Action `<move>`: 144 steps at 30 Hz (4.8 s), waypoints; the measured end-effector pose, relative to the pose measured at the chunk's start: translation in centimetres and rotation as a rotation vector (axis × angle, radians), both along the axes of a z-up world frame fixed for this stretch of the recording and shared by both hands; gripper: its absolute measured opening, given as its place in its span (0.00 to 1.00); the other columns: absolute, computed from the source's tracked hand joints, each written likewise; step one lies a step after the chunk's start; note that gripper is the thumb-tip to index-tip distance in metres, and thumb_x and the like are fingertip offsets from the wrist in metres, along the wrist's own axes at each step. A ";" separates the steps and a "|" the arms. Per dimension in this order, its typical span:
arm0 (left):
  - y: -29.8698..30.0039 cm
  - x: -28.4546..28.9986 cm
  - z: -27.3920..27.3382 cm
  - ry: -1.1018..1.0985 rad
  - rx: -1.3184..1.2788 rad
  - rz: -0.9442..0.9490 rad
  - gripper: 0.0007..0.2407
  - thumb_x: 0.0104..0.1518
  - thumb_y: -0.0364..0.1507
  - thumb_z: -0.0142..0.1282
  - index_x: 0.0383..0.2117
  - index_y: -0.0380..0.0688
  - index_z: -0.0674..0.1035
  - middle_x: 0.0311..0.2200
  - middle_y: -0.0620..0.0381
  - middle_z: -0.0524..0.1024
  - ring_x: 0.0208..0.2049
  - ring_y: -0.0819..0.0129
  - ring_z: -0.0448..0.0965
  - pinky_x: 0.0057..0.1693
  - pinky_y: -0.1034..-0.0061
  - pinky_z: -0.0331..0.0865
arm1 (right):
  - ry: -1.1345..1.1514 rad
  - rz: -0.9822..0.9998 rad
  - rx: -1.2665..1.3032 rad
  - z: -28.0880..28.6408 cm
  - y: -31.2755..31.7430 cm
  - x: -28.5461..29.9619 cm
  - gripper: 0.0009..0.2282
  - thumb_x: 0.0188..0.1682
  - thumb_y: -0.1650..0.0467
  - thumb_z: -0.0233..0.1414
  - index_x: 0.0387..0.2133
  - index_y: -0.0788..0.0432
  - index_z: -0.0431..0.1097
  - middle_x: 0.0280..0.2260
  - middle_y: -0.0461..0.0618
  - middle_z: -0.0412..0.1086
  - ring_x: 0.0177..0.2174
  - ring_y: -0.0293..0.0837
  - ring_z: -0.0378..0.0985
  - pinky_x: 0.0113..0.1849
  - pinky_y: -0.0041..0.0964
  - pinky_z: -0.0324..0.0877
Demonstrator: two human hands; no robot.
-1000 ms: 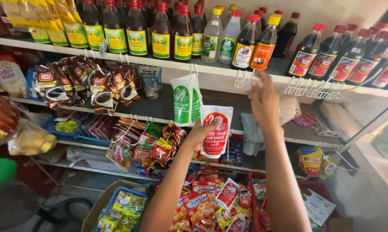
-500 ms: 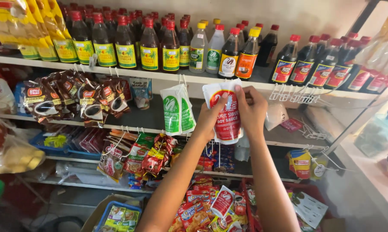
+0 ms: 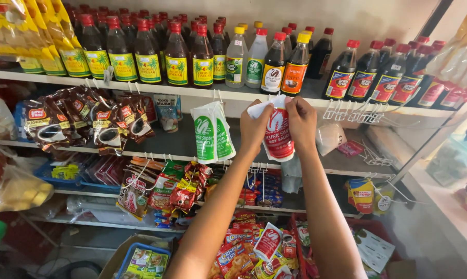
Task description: Hanging condiment pouches on display hooks and organizing snack packets in a storage bin on retail shelves.
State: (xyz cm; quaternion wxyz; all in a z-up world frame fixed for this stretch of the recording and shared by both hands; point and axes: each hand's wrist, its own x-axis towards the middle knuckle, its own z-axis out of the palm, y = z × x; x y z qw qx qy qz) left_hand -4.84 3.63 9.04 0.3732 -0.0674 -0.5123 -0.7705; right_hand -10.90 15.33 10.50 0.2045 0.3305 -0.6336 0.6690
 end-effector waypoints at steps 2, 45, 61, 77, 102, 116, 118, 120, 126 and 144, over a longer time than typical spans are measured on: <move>0.3 0.2 0.2 0.024 0.029 0.005 0.06 0.59 0.28 0.59 0.27 0.40 0.77 0.23 0.63 0.76 0.24 0.82 0.71 0.30 0.80 0.65 | -0.012 0.002 0.000 0.7 -0.2 1.0 0.16 0.58 0.67 0.53 0.21 0.61 0.63 0.20 0.38 0.60 0.25 0.29 0.58 0.27 0.29 0.57; 0.8 -2.0 -1.9 -0.010 0.186 -0.026 0.07 0.56 0.24 0.56 0.21 0.41 0.74 0.19 0.64 0.72 0.19 0.80 0.69 0.27 0.78 0.62 | -0.224 0.139 -0.037 -1.6 -0.5 -1.9 0.15 0.56 0.72 0.53 0.17 0.59 0.64 0.19 0.37 0.62 0.22 0.27 0.59 0.24 0.28 0.56; -3.1 -9.5 -9.8 -0.200 0.092 0.102 0.08 0.58 0.28 0.60 0.26 0.38 0.78 0.22 0.62 0.74 0.24 0.78 0.70 0.32 0.75 0.65 | -0.103 -0.128 0.164 -8.6 -3.4 -9.2 0.12 0.53 0.69 0.54 0.24 0.66 0.71 0.18 0.45 0.66 0.22 0.31 0.62 0.26 0.33 0.61; -4.5 -9.9 -15.5 -0.272 0.053 0.094 0.27 0.54 0.40 0.64 0.55 0.36 0.71 0.52 0.49 0.74 0.53 0.66 0.74 0.57 0.73 0.68 | -0.057 -0.174 0.206 -10.0 -1.8 -6.4 0.12 0.56 0.65 0.53 0.40 0.65 0.74 0.29 0.51 0.75 0.28 0.36 0.74 0.34 0.33 0.70; 9.1 9.9 -32.0 -0.287 -0.798 0.082 0.13 0.58 0.18 0.53 0.49 0.41 0.76 0.52 0.48 0.74 0.57 0.49 0.71 0.65 0.59 0.64 | -0.901 -0.068 0.243 -50.3 21.2 12.1 0.08 0.55 0.72 0.53 0.45 0.61 0.72 0.35 0.45 0.74 0.35 0.39 0.75 0.36 0.33 0.70; 7.8 11.8 -61.8 -0.790 -0.641 0.079 0.17 0.53 0.21 0.59 0.51 0.42 0.76 0.50 0.46 0.75 0.53 0.49 0.75 0.59 0.63 0.70 | -1.073 0.120 0.427 -66.9 19.3 16.7 0.12 0.49 0.72 0.57 0.47 0.58 0.73 0.42 0.45 0.74 0.40 0.38 0.75 0.42 0.33 0.71; 7.7 11.2 -61.4 -0.806 -0.512 0.050 0.17 0.54 0.22 0.58 0.52 0.42 0.74 0.50 0.45 0.73 0.52 0.51 0.77 0.57 0.65 0.73 | -1.043 0.141 0.367 -68.2 19.5 15.9 0.13 0.48 0.72 0.56 0.47 0.58 0.72 0.42 0.44 0.74 0.41 0.37 0.77 0.42 0.33 0.71; 7.4 10.6 -60.2 -0.724 -0.624 0.099 0.18 0.55 0.21 0.57 0.54 0.42 0.76 0.51 0.45 0.76 0.53 0.50 0.77 0.58 0.65 0.72 | -1.064 0.190 0.238 -68.3 19.6 14.6 0.21 0.41 0.80 0.54 0.50 0.58 0.73 0.44 0.45 0.73 0.46 0.38 0.74 0.46 0.35 0.71; 7.8 6.6 -62.0 -0.613 -0.653 0.194 0.16 0.59 0.24 0.60 0.54 0.40 0.76 0.52 0.42 0.77 0.53 0.49 0.78 0.57 0.63 0.72 | -1.408 0.211 -0.211 -62.7 14.9 10.8 0.17 0.55 0.73 0.50 0.58 0.63 0.63 0.53 0.48 0.71 0.52 0.46 0.75 0.50 0.37 0.71; 8.5 9.3 -62.3 -0.937 0.137 -0.156 0.15 0.54 0.31 0.63 0.44 0.45 0.71 0.38 0.58 0.78 0.37 0.75 0.80 0.39 0.72 0.78 | -1.496 -0.002 -0.072 -63.6 12.5 12.9 0.14 0.51 0.73 0.58 0.51 0.62 0.69 0.38 0.50 0.71 0.34 0.46 0.78 0.42 0.46 0.79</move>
